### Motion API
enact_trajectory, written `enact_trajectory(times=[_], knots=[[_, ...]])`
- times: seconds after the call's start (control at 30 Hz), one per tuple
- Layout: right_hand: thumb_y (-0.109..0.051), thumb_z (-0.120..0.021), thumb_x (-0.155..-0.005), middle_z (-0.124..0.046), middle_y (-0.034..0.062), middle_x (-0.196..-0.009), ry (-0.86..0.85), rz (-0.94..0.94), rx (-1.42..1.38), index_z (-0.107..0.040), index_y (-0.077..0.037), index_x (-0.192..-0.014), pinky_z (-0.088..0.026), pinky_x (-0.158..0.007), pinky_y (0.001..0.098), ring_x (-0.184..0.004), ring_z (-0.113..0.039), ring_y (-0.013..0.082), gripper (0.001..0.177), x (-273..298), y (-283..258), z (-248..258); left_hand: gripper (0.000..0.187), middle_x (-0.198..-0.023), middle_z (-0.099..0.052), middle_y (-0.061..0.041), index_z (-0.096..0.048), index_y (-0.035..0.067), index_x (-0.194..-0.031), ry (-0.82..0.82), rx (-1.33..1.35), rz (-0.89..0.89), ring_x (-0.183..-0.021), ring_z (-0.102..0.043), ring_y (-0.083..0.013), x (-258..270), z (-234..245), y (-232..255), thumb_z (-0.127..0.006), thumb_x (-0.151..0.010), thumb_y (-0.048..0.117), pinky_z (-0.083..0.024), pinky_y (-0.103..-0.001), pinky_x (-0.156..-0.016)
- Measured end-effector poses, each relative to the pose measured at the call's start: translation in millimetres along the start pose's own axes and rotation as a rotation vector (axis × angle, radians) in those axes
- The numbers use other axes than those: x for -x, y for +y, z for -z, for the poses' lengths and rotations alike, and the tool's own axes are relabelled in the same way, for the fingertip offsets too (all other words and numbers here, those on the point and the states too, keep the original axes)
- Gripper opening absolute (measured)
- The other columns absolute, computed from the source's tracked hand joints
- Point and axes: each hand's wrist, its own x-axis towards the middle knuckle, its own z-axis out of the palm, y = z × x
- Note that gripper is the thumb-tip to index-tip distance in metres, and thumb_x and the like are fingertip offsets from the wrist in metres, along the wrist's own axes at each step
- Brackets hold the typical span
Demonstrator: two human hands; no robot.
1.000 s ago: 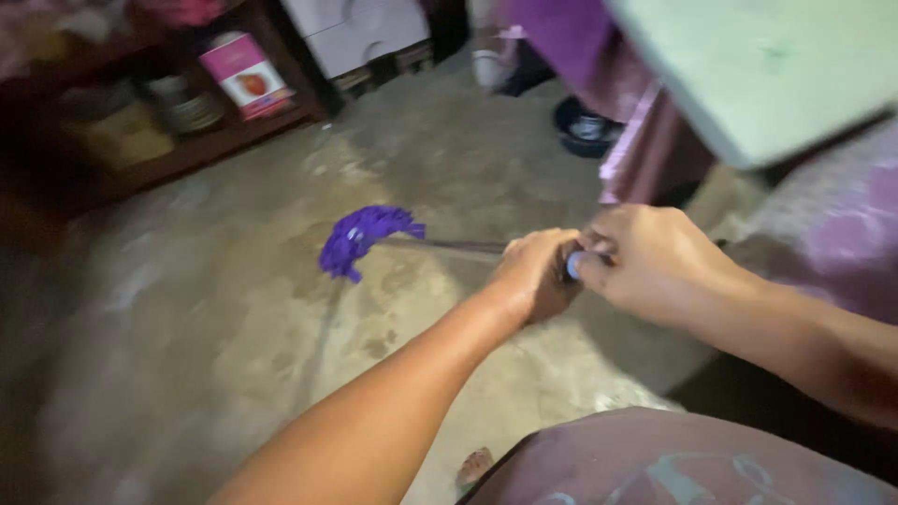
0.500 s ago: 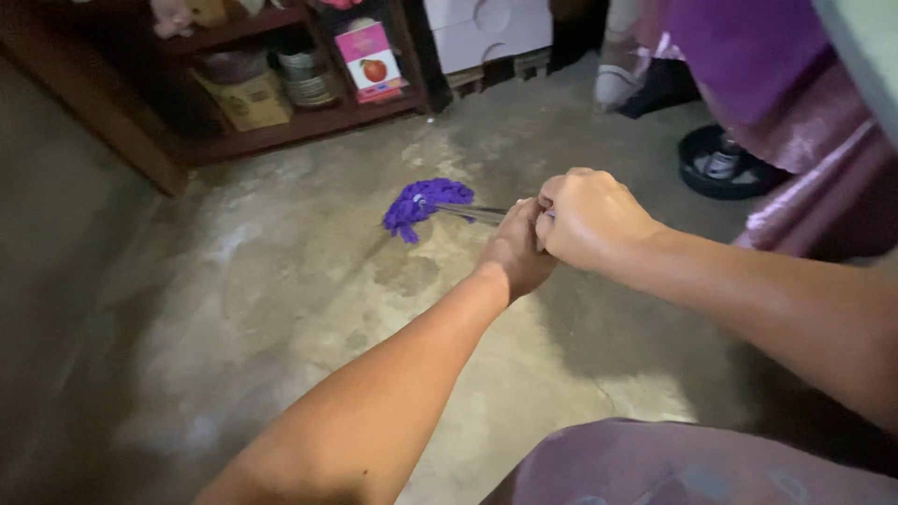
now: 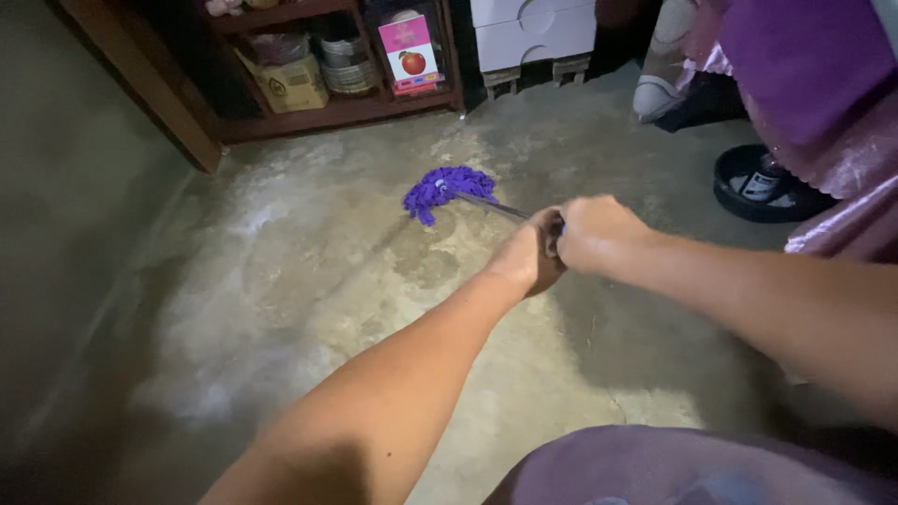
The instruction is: Mopping the floor with a purple mop.
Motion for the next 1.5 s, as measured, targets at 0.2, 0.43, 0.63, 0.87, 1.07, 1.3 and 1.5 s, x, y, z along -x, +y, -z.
enact_trajectory(times=[0.2, 0.43, 0.63, 0.87, 1.07, 1.3, 1.5], knots=[[-0.018, -0.063, -0.092, -0.076, 0.0206, -0.109, -0.124, -0.098, 0.096, -0.072, -0.007, -0.120, -0.062, -0.085, 0.0464, -0.098, -0.077, 0.0354, 0.031, 51.0, 16.9, 6.0, 0.044, -0.132, -0.063, -0.006, -0.050, 0.012, -0.134, -0.001, -0.046, -0.253, -0.122, -0.059, -0.0169, 13.3, -27.1, 27.6, -0.060, -0.092, 0.010, -0.047, -0.033, -0.105], [-0.026, -0.064, -0.088, -0.075, 0.0187, -0.103, 0.002, 0.040, 0.174, -0.076, -0.012, -0.109, -0.058, -0.088, 0.0498, -0.098, -0.072, 0.0395, 0.028, 131.7, 87.0, 25.8, 0.033, -0.125, -0.067, -0.001, -0.063, 0.020, -0.118, -0.035, -0.143, -0.087, -0.124, -0.056, -0.0263, 68.3, -29.6, 146.3, -0.069, -0.086, 0.024, -0.047, -0.041, -0.102], [-0.039, -0.068, -0.086, -0.075, 0.0199, -0.092, 0.014, 0.054, 0.170, -0.073, -0.016, -0.111, -0.058, -0.086, 0.0491, -0.091, -0.074, 0.0392, 0.035, 231.4, 165.3, 63.9, 0.034, -0.119, -0.070, -0.008, -0.067, 0.019, -0.110, -0.095, -0.225, -0.260, -0.117, -0.063, -0.0312, 96.7, -85.7, 237.2, -0.075, -0.081, 0.035, -0.051, -0.044, -0.100], [-0.045, -0.076, -0.084, -0.082, 0.0139, -0.084, -0.006, -0.189, 0.133, -0.078, -0.025, -0.119, -0.062, -0.080, 0.0394, -0.080, -0.081, 0.0289, 0.040, 328.1, 249.2, 97.5, 0.044, -0.106, -0.075, -0.015, -0.065, 0.017, -0.114, -0.089, -0.035, -0.504, -0.105, -0.070, -0.0393, 131.5, -137.0, 332.0, -0.076, -0.079, 0.042, -0.056, -0.050, -0.089], [-0.040, -0.089, -0.073, -0.079, 0.0062, -0.087, 0.169, -0.342, -0.128, -0.086, -0.021, -0.109, -0.063, -0.081, 0.0366, -0.079, -0.077, 0.0205, 0.041, 360.2, 334.1, 85.9, 0.047, -0.100, -0.079, -0.015, -0.072, 0.017, -0.115, -0.174, 0.138, -0.548, -0.096, -0.076, -0.0359, 164.4, -130.6, 404.2, -0.075, -0.079, 0.045, -0.060, -0.047, -0.084], [-0.040, -0.086, -0.076, -0.079, 0.0066, -0.084, 0.135, -0.351, -0.189, -0.088, -0.020, -0.099, -0.064, -0.078, 0.0372, -0.076, -0.077, 0.0214, 0.030, 374.7, 274.5, 99.4, 0.037, -0.102, -0.078, -0.015, -0.072, 0.017, -0.116, -0.175, 0.164, -0.588, -0.097, -0.076, -0.0375, 172.0, -130.3, 388.3, -0.070, -0.088, 0.041, -0.059, -0.049, -0.084], [-0.045, -0.076, -0.079, -0.080, 0.0113, -0.089, 0.073, -0.370, 0.057, -0.080, -0.019, -0.101, -0.062, -0.083, 0.0410, -0.084, -0.079, 0.0295, 0.035, 343.7, 194.4, 96.2, 0.029, -0.099, -0.076, -0.014, -0.070, 0.017, -0.106, -0.174, 0.177, -0.454, -0.097, -0.073, -0.0378, 158.9, -101.1, 332.4, -0.068, -0.079, 0.028, -0.057, -0.048, -0.085]])
